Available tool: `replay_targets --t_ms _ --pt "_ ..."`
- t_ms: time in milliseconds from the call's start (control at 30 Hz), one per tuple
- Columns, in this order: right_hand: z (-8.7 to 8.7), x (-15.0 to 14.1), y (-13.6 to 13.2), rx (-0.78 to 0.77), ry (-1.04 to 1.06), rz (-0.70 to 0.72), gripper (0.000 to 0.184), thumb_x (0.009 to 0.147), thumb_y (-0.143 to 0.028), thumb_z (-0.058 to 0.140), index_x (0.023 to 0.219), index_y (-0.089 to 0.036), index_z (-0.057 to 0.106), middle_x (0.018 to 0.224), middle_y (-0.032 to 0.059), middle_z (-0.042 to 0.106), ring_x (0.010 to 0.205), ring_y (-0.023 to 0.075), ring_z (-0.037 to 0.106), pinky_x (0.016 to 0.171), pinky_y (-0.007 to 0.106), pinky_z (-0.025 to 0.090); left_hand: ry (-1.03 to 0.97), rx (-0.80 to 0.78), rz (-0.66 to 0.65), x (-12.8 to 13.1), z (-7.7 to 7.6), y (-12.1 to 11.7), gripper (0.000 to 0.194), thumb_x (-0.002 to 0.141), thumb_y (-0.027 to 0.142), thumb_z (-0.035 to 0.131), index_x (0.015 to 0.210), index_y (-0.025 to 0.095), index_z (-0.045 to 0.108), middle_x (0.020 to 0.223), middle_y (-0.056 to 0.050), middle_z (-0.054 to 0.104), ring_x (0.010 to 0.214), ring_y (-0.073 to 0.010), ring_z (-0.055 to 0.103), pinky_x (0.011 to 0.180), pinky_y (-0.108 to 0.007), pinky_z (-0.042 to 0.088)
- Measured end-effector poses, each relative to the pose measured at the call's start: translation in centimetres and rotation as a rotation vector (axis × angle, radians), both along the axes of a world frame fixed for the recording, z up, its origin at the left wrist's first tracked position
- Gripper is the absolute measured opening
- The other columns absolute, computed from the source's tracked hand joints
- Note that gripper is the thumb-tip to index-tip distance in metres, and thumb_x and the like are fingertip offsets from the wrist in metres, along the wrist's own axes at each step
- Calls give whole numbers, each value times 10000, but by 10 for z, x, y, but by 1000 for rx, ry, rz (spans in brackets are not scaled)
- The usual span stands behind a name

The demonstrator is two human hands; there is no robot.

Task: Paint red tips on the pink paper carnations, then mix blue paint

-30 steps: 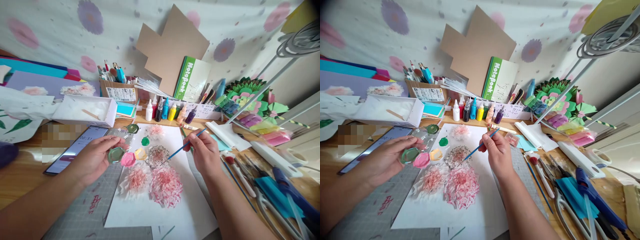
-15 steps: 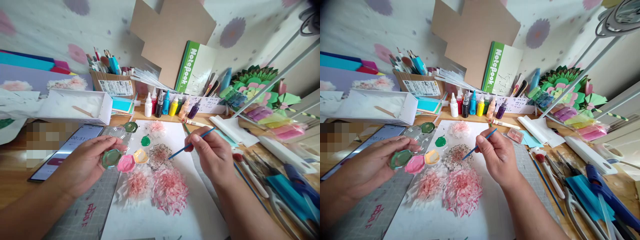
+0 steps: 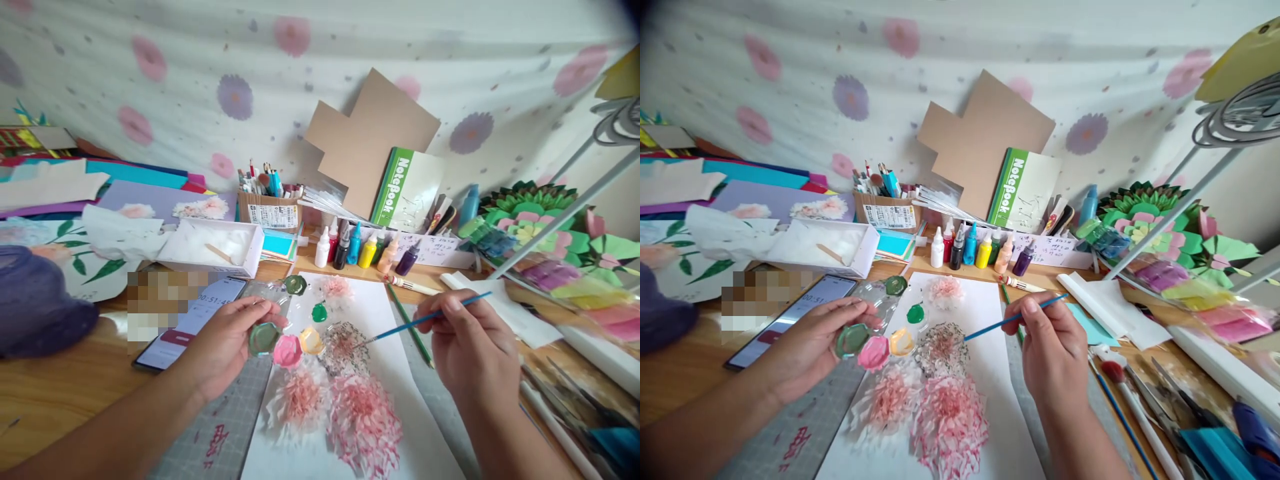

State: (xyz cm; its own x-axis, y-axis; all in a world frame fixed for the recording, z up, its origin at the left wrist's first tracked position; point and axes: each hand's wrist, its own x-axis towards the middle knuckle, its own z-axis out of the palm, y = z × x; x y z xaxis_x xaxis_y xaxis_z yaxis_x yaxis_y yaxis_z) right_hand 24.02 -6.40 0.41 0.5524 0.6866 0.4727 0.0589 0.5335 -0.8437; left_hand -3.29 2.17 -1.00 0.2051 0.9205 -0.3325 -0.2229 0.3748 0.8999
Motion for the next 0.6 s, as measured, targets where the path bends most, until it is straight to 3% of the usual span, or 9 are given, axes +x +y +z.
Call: replay_targets --t_ms 233,433,600 --pt "-6 21 15 -53 52 -73 324 787 -444 707 652 -203 538 524 -36 581 394 101 496 417 234 390 40 46 56 2 6 5 183 551 249 878 677 164 777 704 -87 765 624 -173 682 501 -210 527" --pt "-3 6 8 -130 -51 67 245 790 -372 679 648 -194 591 542 -27 622 431 101 548 447 229 438 57 70 66 4 9 7 192 516 213 867 669 144 772 677 -50 747 613 -156 659 494 -203 532" --pt "6 -7 0 -173 -154 144 229 779 -326 693 615 -194 602 510 -32 612 447 96 558 459 221 449 88 59 75 6 8 6 95 592 188 808 659 137 763 670 -51 739 612 -154 646 484 -202 516"
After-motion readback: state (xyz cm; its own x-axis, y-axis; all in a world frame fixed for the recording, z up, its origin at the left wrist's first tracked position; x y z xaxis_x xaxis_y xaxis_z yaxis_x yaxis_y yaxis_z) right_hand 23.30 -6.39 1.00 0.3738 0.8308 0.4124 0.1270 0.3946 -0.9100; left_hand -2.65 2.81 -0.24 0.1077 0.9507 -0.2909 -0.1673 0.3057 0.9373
